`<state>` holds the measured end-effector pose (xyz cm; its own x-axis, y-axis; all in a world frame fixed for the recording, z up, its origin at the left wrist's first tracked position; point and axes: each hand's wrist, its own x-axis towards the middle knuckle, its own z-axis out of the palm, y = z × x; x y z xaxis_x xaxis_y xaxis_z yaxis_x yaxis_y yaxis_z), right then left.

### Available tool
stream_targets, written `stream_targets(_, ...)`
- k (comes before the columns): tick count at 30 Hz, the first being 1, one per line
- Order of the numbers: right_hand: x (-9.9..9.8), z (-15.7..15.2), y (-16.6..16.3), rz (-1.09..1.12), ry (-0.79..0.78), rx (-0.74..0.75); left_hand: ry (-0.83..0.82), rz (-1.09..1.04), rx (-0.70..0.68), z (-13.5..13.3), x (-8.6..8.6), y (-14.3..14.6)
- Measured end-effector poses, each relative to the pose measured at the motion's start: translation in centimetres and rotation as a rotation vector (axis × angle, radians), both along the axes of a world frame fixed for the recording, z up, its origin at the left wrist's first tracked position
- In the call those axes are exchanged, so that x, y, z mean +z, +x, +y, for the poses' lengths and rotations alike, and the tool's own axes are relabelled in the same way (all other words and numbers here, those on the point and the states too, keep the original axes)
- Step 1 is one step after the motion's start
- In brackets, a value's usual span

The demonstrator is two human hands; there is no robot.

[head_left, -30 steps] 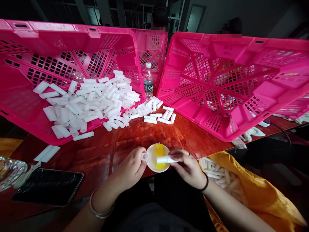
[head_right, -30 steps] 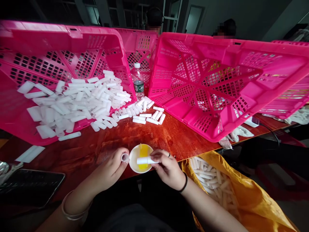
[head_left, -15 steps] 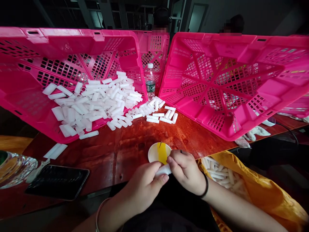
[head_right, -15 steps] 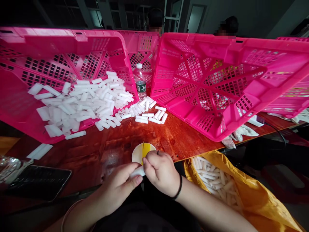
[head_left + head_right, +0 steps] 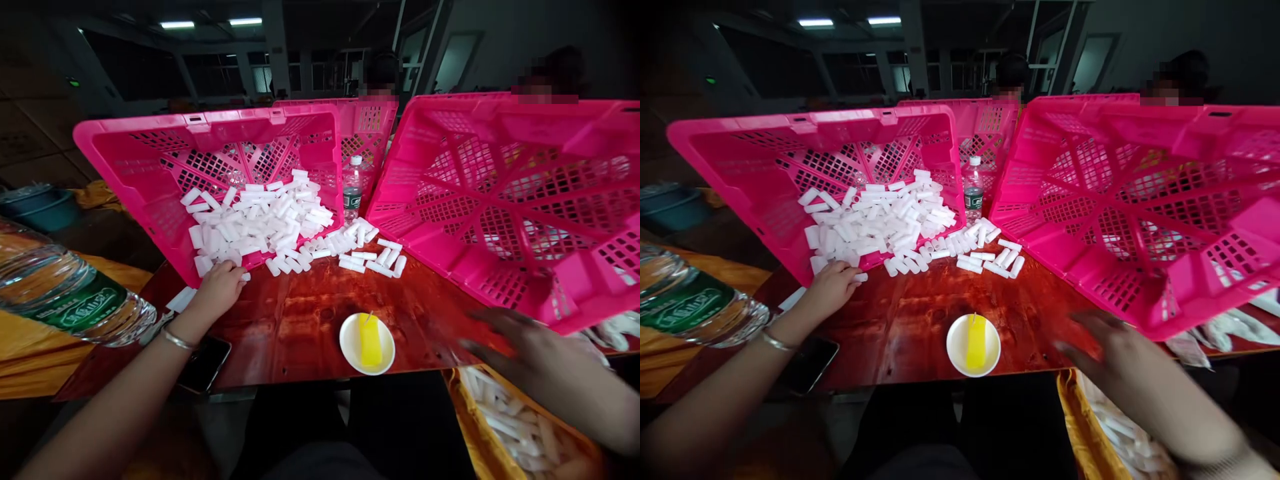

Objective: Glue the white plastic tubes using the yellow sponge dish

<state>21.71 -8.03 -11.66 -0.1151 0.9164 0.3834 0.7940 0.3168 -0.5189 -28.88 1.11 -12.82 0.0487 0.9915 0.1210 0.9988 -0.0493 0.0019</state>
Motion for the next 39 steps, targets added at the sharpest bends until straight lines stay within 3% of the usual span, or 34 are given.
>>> stream_targets(3, -1.1, 6.1, -4.7, -0.22, -0.18, 0.117, -0.023, -0.031, -0.07, 1.9, -0.7, 0.0)
stream_targets(7, -3.0, 12.9, -10.5, -0.354, -0.221, 0.044, -0.048, -0.087, -0.179, 0.7, -1.3, 3.4)
stream_targets(10, -4.5, 15.3, -12.8, -0.385, -0.251, 0.012, -0.052, -0.115, -0.223, -1.0, -2.0, 6.1)
stream_targets(13, -5.6, 16.3, -13.2, -0.414, -0.295, -0.018, -0.017, -0.101, -0.143, -2.0, -1.9, 6.1)
stream_targets(19, -5.7, 16.7, -11.5, -0.421, -0.336, -0.124, -0.005, 0.02, 0.392, -2.5, 0.7, -2.3)
stream_targets(23, -5.2, 17.3, -10.8, -0.41, -0.396, -0.155, -0.186, 0.02, 0.488, -1.6, 0.9, -5.5)
stream_targets(27, -4.8, 17.8, -10.7, -0.389, -0.411, -0.147, -0.287, -0.035, 0.422, -1.0, 0.7, -4.3)
stream_targets(32, -3.2, 16.2, -10.7, -0.325, -0.347, -0.039, -0.238, -0.16, 0.186, -2.6, 0.6, 1.9)
stream_targets(35, -2.3, 12.6, -9.2, -0.216, -0.245, -0.056, -0.15, -0.387, -0.016, -5.2, 0.1, 6.0)
stream_targets(39, -3.1, 6.3, -4.8, 0.269, -0.147, 0.069, -0.12, -0.681, -0.172, -8.7, -1.3, 8.5)
